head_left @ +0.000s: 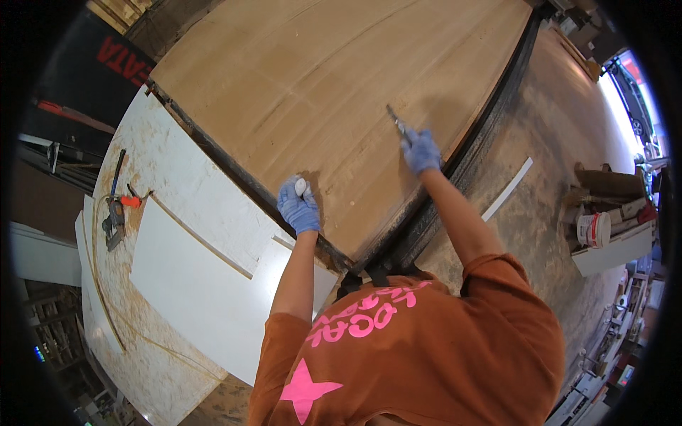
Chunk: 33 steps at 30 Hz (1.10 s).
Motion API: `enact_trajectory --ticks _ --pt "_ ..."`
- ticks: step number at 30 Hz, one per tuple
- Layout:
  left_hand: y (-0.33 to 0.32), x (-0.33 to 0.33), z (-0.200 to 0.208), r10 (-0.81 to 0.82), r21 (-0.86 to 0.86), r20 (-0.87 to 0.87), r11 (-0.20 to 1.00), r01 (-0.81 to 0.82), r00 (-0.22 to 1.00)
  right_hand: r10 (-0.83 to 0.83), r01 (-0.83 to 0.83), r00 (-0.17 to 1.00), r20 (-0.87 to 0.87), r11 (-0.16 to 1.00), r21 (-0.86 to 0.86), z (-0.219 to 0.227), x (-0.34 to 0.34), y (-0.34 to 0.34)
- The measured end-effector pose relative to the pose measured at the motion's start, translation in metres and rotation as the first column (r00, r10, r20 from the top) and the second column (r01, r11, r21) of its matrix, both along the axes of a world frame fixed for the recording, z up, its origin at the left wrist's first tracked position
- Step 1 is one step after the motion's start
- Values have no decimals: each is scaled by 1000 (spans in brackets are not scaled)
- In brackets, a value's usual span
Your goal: The person applies glue from a small bottle onto a large wooden board, spreads it with gloved hands, and uses a utility knife to scrape and smooth the surface. The person repeatedly wipes and rubs the board to distribute the glue evenly.
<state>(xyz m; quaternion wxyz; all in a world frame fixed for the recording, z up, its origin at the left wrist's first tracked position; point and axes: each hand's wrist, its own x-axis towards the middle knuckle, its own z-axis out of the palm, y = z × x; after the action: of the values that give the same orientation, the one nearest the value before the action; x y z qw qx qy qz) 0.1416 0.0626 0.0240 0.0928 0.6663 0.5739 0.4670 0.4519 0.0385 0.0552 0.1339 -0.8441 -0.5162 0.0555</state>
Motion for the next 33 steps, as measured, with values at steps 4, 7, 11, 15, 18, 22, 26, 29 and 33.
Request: enact_trajectory --ticks 4,7,11,15,18,22,26,29,33 --pt "-1 -2 -4 5 -14 -41 1000 -6 999 -21 21 1000 -2 999 -39 2 5 0" --pt "0 4 -7 -11 -40 111 999 16 994 -53 54 998 -18 999 6 2 32 22" --pt "2 0 -7 -16 8 14 1000 16 1000 -80 80 997 13 997 18 -4 25 14" --pt "1 0 -4 -19 -8 58 1000 19 998 -16 16 1000 -23 1000 7 -9 26 5" --pt "3 4 -9 -29 8 142 1000 28 989 -105 105 994 3 994 30 -6 51 32" --pt "6 -3 -19 -22 9 89 1000 21 996 -70 70 998 -8 997 20 -3 40 23" --pt "2 -1 -18 -17 3 120 1000 17 993 -19 19 999 -33 1000 8 -2 40 12" --pt "4 4 -13 -12 -2 47 1000 12 999 -174 174 984 -31 984 24 -7 81 43" --pt "3 5 -13 -24 6 58 1000 23 998 -72 72 997 -3 996 56 -5 103 37"
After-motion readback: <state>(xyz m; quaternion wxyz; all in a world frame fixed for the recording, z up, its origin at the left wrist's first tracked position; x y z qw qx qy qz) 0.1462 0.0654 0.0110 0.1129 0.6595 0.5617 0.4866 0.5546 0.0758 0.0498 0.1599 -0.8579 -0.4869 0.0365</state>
